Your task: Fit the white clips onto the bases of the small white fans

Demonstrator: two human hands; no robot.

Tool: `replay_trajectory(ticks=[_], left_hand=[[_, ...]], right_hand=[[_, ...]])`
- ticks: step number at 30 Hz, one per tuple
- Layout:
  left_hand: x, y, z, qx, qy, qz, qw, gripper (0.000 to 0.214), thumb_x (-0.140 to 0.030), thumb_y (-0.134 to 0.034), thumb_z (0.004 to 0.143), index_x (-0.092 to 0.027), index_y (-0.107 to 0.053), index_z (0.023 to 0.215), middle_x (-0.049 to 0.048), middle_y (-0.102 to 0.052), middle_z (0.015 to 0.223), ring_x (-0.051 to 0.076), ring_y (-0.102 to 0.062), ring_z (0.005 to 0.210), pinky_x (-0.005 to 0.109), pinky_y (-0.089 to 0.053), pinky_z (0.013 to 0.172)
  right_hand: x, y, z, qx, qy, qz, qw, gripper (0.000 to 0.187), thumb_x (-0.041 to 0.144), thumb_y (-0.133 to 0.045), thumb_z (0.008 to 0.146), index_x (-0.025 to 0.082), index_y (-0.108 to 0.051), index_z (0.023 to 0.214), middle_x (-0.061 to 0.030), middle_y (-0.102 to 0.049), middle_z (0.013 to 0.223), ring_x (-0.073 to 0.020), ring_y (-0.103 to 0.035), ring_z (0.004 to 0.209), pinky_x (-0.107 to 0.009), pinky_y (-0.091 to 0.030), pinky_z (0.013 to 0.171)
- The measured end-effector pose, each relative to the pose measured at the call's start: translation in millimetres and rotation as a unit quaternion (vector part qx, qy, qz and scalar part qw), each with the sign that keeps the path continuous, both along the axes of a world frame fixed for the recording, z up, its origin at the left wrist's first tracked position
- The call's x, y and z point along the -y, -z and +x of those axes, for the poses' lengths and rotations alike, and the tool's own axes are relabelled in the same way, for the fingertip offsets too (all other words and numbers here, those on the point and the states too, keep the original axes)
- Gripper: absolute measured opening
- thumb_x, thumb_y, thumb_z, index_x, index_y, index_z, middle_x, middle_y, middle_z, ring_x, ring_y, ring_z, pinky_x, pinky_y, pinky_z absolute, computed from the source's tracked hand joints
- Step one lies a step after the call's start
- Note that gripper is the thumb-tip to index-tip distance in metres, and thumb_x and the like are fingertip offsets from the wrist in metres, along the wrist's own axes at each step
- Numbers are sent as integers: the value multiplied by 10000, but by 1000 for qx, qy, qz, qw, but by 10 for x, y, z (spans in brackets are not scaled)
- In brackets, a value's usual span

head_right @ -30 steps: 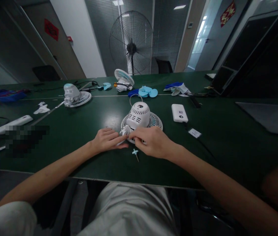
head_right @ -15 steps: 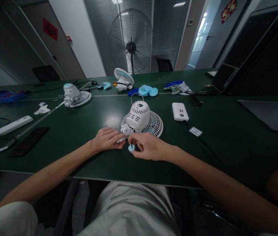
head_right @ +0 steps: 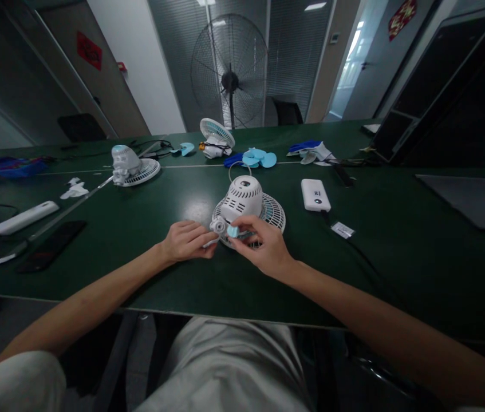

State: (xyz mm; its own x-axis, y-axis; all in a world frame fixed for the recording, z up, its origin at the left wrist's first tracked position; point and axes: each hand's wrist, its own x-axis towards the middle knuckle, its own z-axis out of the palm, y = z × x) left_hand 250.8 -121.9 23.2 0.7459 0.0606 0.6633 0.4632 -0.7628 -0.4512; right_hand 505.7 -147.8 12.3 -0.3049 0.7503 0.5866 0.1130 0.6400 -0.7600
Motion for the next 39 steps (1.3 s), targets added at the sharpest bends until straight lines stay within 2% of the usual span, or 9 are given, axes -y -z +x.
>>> replay_trajectory(ticks=[5,10,15,20,23,26,28,34,39], left_hand=[[1,-2,6,3,8,-3,1000,164,-256,-688,893,-170,-637,1023,-27,-665,700,102,-571,546,249,-410,516],[3,-4,1,-9,-4,-4,1000,133,-264,-662,910,-181,-650,1013,-24,-672,699,100,-574,545,248,-420,525],[8,14,8,-17,-9,-1,1000,107,-256,-646,915,-186,-656,996,-25,-670,687,100,-574,541,253,-406,517],[2,15,10,-4,0,5,1000,137,-233,-665,896,-178,-641,1019,-34,-650,665,106,-554,528,260,-402,516],[3,12,6,1,1,11,1000,148,-238,-669,897,-181,-632,1029,-37,-652,665,104,-551,522,258,-394,512],[7,19,3,1,-6,13,1000,139,-254,-665,906,-195,-630,1026,-38,-660,668,100,-554,517,256,-390,512],[5,28,1,3,-9,12,1000,143,-258,-673,901,-196,-628,1022,-35,-664,672,100,-559,520,255,-393,515],[-18,37,-7,20,-4,5,1000,172,-220,-692,871,-186,-627,1027,-37,-651,675,107,-549,533,255,-405,533],[-22,40,-21,21,-7,0,1000,156,-229,-682,885,-189,-640,1029,-31,-653,685,113,-548,540,256,-405,537]], right_hand=[[-18,-7,0,43,42,62,996,275,301,-759,903,243,-672,1158,-37,-737,1094,-181,-732,914,-264,-646,691],[-75,20,-3,82,55,70,993,281,309,-745,924,239,-663,1184,-38,-762,1088,-160,-739,822,-214,-522,507],[-110,40,-15,108,57,114,986,306,268,-724,943,247,-644,1238,-30,-760,1141,-147,-737,773,-270,-601,694],[-116,5,-26,116,41,178,976,258,209,-669,970,244,-628,1222,-51,-710,1236,-194,-711,1059,-334,-598,898],[-104,-2,-29,137,71,217,964,203,204,-660,973,242,-653,1173,-61,-692,1166,-200,-699,1035,-325,-592,834],[-93,14,-31,152,111,209,960,184,242,-671,974,237,-665,1157,-58,-675,1057,-169,-681,827,-299,-569,700],[-88,32,-34,155,117,193,962,197,264,-673,978,223,-655,1170,-48,-674,992,-160,-662,769,-298,-563,690],[-61,63,-55,155,40,202,966,298,210,-580,1025,220,-588,1322,-71,-709,1147,-175,-704,935,-302,-590,774],[-41,34,-56,155,75,181,968,343,220,-541,1038,223,-580,1379,-91,-707,1190,-206,-702,1033,-367,-599,883]])
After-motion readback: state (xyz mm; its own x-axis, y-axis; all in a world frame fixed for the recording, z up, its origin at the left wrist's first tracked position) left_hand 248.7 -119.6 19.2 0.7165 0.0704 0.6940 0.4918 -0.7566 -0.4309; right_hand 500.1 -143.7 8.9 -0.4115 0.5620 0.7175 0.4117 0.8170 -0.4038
